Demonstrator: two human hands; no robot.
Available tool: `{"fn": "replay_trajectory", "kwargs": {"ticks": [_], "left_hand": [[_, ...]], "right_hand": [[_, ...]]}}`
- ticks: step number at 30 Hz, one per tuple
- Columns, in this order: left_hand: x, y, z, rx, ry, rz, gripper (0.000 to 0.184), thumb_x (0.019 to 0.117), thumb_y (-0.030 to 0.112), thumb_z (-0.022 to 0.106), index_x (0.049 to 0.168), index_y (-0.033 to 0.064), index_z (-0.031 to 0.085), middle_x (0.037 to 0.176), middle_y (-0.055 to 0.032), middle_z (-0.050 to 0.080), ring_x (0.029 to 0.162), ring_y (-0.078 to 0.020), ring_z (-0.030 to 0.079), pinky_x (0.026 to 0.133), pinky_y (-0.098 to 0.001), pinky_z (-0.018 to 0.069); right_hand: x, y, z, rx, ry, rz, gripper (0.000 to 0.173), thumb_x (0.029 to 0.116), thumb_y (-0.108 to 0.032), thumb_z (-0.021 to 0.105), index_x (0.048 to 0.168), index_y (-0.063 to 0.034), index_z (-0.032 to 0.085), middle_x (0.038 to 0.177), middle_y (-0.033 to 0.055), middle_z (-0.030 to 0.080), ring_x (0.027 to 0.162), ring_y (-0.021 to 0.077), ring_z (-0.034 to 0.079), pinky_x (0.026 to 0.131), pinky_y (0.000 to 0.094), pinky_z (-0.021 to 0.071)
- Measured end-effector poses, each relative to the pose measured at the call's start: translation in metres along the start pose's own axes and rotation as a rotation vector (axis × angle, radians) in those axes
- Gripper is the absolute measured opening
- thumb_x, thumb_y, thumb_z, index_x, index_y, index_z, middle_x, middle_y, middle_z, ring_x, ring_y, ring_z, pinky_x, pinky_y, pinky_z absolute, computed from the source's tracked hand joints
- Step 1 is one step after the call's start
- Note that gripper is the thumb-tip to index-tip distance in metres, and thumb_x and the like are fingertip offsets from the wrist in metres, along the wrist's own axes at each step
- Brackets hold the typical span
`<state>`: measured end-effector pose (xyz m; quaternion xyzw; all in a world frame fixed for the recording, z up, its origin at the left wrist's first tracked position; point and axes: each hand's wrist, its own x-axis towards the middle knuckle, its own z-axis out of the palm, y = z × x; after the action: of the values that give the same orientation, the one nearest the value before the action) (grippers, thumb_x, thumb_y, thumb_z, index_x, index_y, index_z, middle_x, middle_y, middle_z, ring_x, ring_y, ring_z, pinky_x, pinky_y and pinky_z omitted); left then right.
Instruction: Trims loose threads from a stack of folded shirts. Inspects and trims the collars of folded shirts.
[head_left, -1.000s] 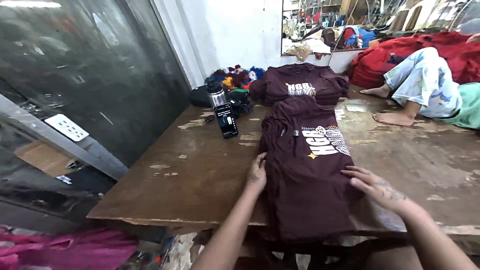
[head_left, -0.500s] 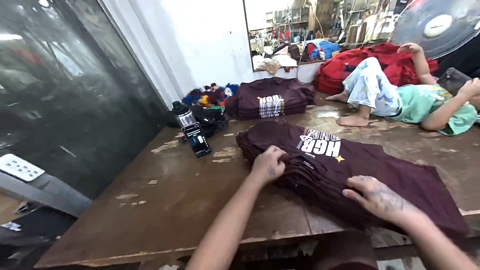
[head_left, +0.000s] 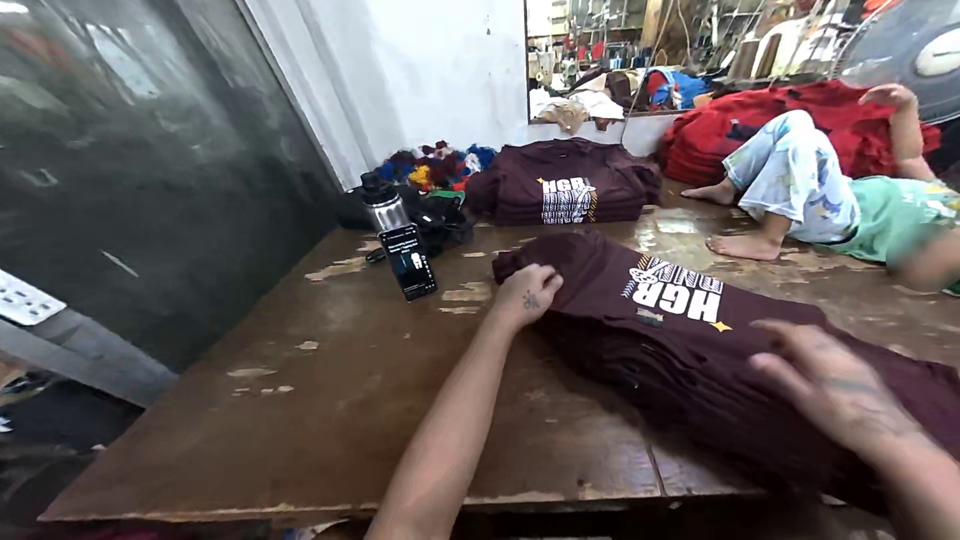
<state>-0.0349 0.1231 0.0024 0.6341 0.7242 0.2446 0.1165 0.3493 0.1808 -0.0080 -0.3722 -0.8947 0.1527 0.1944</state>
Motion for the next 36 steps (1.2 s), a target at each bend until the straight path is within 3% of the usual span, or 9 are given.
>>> {"fn": "replay_trajectory", "kwargs": {"ticks": [4, 6, 10, 13, 19, 26, 30, 33, 36], "left_hand": [[0.035, 0.026, 0.003, 0.055, 0.02, 0.048, 0.039, 0.1103, 0.029, 0.042, 0.133, 0.0061, 0.065, 0.129, -0.017, 0.065, 0.122, -0.0319, 0.062, 0.103, -0.0538, 0.048], [0.055, 0.027, 0.008, 0.156, -0.037, 0.071, 0.038, 0.1099, 0.028, 0.042, 0.135, 0.0094, 0.063, 0.129, -0.0163, 0.064, 0.123, -0.0328, 0.061, 0.101, -0.0544, 0.049], [0.105, -0.004, 0.021, 0.335, -0.078, 0.05, 0.037, 0.1058, 0.026, 0.049, 0.14, 0.0264, 0.062, 0.15, -0.0137, 0.052, 0.141, -0.037, 0.045, 0.105, -0.0617, 0.0404], [0.106, -0.033, 0.029, 0.208, -0.21, -0.11, 0.042, 0.1077, 0.026, 0.045, 0.148, 0.0334, 0.054, 0.16, -0.0138, 0.041, 0.144, -0.0397, 0.041, 0.109, -0.0656, 0.0365], [0.041, -0.013, 0.011, 0.25, -0.301, -0.233, 0.045, 0.1066, 0.02, 0.042, 0.151, 0.0256, 0.051, 0.153, -0.0224, 0.045, 0.139, -0.0435, 0.045, 0.106, -0.0656, 0.0353], [-0.105, 0.027, -0.026, 0.331, -0.389, -0.434, 0.045, 0.1029, 0.015, 0.048, 0.147, 0.0164, 0.053, 0.15, -0.0293, 0.044, 0.13, -0.0489, 0.052, 0.098, -0.0633, 0.0459], [-0.181, 0.005, -0.03, 0.423, 0.038, -0.345, 0.033, 0.0926, 0.011, 0.063, 0.125, 0.0109, 0.07, 0.125, -0.0262, 0.063, 0.11, -0.0476, 0.064, 0.082, -0.0617, 0.0532], [-0.184, -0.013, -0.037, 0.396, 0.321, -0.099, 0.041, 0.085, 0.005, 0.063, 0.125, 0.0088, 0.07, 0.128, -0.0259, 0.063, 0.118, -0.0492, 0.061, 0.093, -0.0632, 0.0499], [-0.168, -0.053, -0.037, 0.327, 0.171, -0.176, 0.048, 0.0899, 0.003, 0.06, 0.136, 0.015, 0.066, 0.144, -0.0296, 0.053, 0.133, -0.0509, 0.05, 0.107, -0.0667, 0.0378]], "right_hand": [[-0.013, -0.041, 0.029, 0.064, -0.269, -0.244, 0.034, 0.0908, -0.024, 0.075, 0.103, 0.0073, 0.07, 0.092, 0.026, 0.07, 0.084, 0.0404, 0.071, 0.077, 0.0536, 0.0574], [-0.013, -0.035, 0.001, 0.19, -0.227, -0.281, 0.035, 0.091, -0.02, 0.071, 0.107, 0.0109, 0.069, 0.092, 0.0252, 0.07, 0.079, 0.0345, 0.07, 0.076, 0.049, 0.0578], [0.035, 0.028, -0.03, 0.015, 0.02, 0.082, 0.05, 0.0999, -0.026, 0.062, 0.135, 0.0094, 0.055, 0.124, 0.0353, 0.06, 0.108, 0.0499, 0.063, 0.092, 0.0633, 0.0511], [0.061, 0.102, 0.003, -0.12, 0.019, 0.416, 0.062, 0.1015, -0.033, 0.064, 0.15, 0.0021, 0.047, 0.151, 0.0407, 0.038, 0.138, 0.0613, 0.039, 0.108, 0.0761, 0.0309], [0.069, 0.153, 0.031, -0.026, 0.174, 0.312, 0.041, 0.0968, -0.013, 0.067, 0.133, 0.004, 0.062, 0.138, 0.0404, 0.051, 0.128, 0.0585, 0.05, 0.104, 0.0734, 0.0364], [0.099, 0.131, 0.049, 0.109, 0.124, 0.058, 0.031, 0.1004, -0.014, 0.06, 0.123, 0.0065, 0.067, 0.131, 0.0331, 0.06, 0.126, 0.0497, 0.056, 0.106, 0.0651, 0.0396], [0.116, 0.088, 0.075, 0.158, 0.097, -0.103, 0.032, 0.0971, -0.02, 0.061, 0.116, 0.0032, 0.071, 0.131, 0.0285, 0.063, 0.125, 0.0462, 0.058, 0.104, 0.0637, 0.0432], [0.127, 0.048, 0.091, 0.178, 0.048, -0.126, 0.032, 0.0972, -0.022, 0.062, 0.117, 0.0016, 0.071, 0.134, 0.0275, 0.061, 0.126, 0.0454, 0.058, 0.103, 0.0644, 0.0433], [0.128, 0.029, 0.104, 0.129, 0.048, -0.135, 0.035, 0.0982, -0.023, 0.062, 0.124, 0.0006, 0.068, 0.136, 0.0278, 0.06, 0.124, 0.0471, 0.059, 0.101, 0.0666, 0.0452]]}}
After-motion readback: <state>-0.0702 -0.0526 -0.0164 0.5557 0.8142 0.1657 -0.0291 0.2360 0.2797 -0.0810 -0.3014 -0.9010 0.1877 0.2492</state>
